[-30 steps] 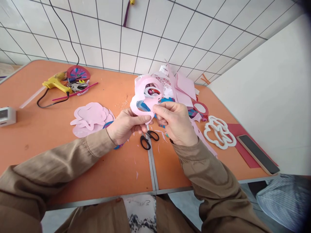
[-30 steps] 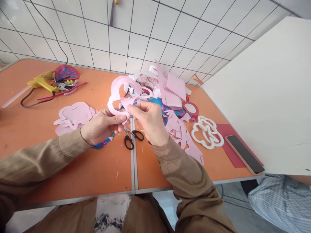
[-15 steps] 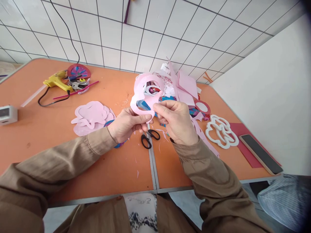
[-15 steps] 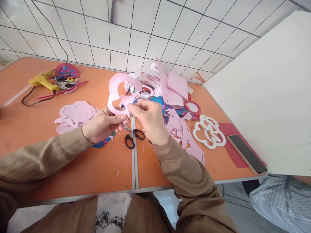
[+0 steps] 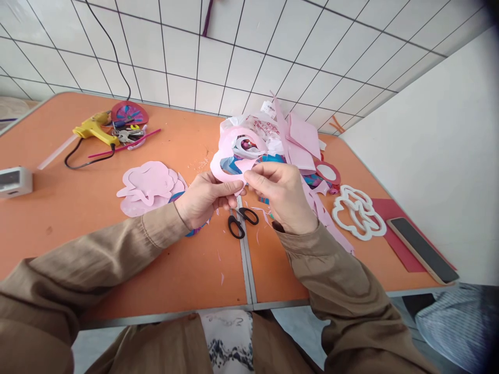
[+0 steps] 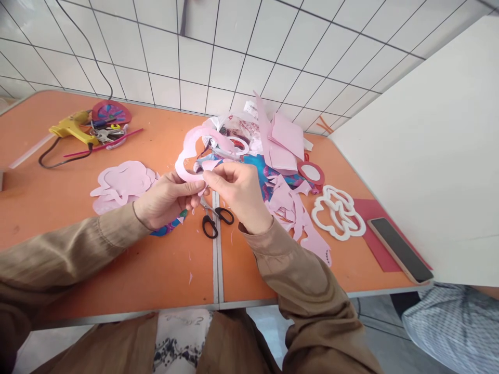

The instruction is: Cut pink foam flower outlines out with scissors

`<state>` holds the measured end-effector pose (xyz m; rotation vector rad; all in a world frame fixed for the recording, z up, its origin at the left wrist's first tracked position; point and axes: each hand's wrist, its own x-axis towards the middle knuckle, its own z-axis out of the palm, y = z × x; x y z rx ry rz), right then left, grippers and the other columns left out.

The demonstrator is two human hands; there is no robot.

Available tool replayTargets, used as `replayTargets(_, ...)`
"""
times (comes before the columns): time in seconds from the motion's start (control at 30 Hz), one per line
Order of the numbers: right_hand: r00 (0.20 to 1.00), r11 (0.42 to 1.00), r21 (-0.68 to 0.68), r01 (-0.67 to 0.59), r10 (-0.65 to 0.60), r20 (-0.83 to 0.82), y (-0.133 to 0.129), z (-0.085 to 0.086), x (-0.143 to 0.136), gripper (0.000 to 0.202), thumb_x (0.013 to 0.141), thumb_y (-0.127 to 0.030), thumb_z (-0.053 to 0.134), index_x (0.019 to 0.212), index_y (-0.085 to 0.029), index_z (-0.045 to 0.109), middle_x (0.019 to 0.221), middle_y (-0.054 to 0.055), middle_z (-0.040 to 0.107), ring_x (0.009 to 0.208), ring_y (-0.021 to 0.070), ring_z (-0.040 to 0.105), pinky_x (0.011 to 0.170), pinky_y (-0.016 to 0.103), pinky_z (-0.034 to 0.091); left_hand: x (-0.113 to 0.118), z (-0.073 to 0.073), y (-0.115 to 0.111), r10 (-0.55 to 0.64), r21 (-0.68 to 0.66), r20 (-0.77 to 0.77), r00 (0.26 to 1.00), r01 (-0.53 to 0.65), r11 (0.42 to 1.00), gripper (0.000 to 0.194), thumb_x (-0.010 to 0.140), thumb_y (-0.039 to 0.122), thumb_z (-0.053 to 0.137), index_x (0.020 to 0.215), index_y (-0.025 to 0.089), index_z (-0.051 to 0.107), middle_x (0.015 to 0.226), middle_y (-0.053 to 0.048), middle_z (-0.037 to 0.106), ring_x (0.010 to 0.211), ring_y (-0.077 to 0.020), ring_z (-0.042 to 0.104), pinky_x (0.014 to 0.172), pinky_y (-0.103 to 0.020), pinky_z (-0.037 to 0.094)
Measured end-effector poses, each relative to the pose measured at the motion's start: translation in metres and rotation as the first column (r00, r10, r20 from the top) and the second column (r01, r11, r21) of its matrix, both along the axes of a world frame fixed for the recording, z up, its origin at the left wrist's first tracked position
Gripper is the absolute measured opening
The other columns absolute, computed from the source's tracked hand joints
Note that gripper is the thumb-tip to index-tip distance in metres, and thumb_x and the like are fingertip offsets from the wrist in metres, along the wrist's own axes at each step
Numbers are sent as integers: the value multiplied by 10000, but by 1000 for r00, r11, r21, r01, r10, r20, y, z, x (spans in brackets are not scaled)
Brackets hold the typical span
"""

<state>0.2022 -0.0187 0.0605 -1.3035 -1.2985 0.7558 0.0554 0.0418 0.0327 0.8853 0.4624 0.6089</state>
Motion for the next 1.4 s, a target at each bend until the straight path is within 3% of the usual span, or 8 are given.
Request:
replayTargets(0.17, 999, 1000, -6, 23, -22, 33, 2, -1, 1, 262, 763, -135, 646, 516, -198, 587, 511, -41, 584, 491, 82, 509, 495, 249, 400, 0, 0, -1, -4, 12, -13, 1000, 4, 1000, 275, 660, 262, 900, 743, 116, 682, 681, 7, 680, 457, -42, 567, 434, -160, 445)
replayTargets(0.33, 999, 1000, -13, 19, -18, 39, 2, -1, 2, 231, 749, -150, 623, 523, -200, 614, 536, -27, 621, 491, 92, 513, 477, 253, 389, -3, 0, 4, -68, 100, -38, 997, 71, 992, 323, 711, 393, 862, 686, 124, 684, 650, 0, 648, 477, -50, 555, 399, -168, 380)
replayTargets(0.77, 998, 999, -33, -25, 26, 49, 4, -2, 5, 219, 701, -175, 667, 499, -195, 584, 500, -55, 496, 513, 83, 394, 497, 264, 322, -5, 6, 12, -109, 110, -177, 978, 129, 985, 332, 547, 328, 945, 578, 118, 690, 548, -9, 611, 446, -49, 488, 369, -151, 332)
replayTargets(1.0, 972, 999, 43, 12, -21, 232, -6, -3, 14, 201, 840, -333, 661, 703, -189, 688, 609, -24, 579, 543, 108, 488, 517, 273, 389, -6, 4, 8, -17, 101, -22, 1000, 19, 995, 314, 599, 316, 932, 595, 132, 678, 510, 15, 595, 457, -46, 497, 387, -133, 335)
replayTargets(1.1, 848, 996, -81, -45, 80, 523, -16, -14, 19, 181, 831, -292, 691, 951, -175, 756, 717, 10, 669, 613, 141, 579, 579, 284, 441, -10, 3, 4, 73, 50, -3, 997, -73, 996, 346, 582, 332, 944, 596, 137, 659, 497, 24, 576, 448, -46, 481, 387, -136, 350)
replayTargets(1.2, 550, 936, -351, -30, 308, 776, -29, -28, 14, 219, 858, -231, 669, 1052, -184, 759, 803, 40, 694, 730, 191, 642, 655, 306, 440, -16, 1, -3, 150, -15, 22, 988, -150, 989, 357, 581, 312, 949, 606, 147, 634, 516, 32, 579, 453, -43, 477, 393, -135, 354)
replayTargets(1.27, 411, 908, -419, -11, 386, 826, -36, -35, 8, 236, 881, -244, 665, 1097, -200, 749, 915, 62, 699, 854, 225, 669, 691, 311, 435, -21, -1, -8, 200, -54, 16, 980, -199, 979, 346, 604, 284, 938, 607, 146, 621, 536, 33, 581, 462, -40, 478, 392, -131, 339)
replayTargets(1.4, 308, 925, -374, 64, 338, 889, -46, -41, 3, 313, 921, -281, 642, 1222, -220, 700, 1035, 90, 666, 986, 261, 664, 718, 312, 432, -27, -6, -20, 318, -134, 15, 948, -313, 940, 350, 608, 246, 930, 591, 135, 599, 562, 26, 575, 475, -39, 488, 388, -134, 329)
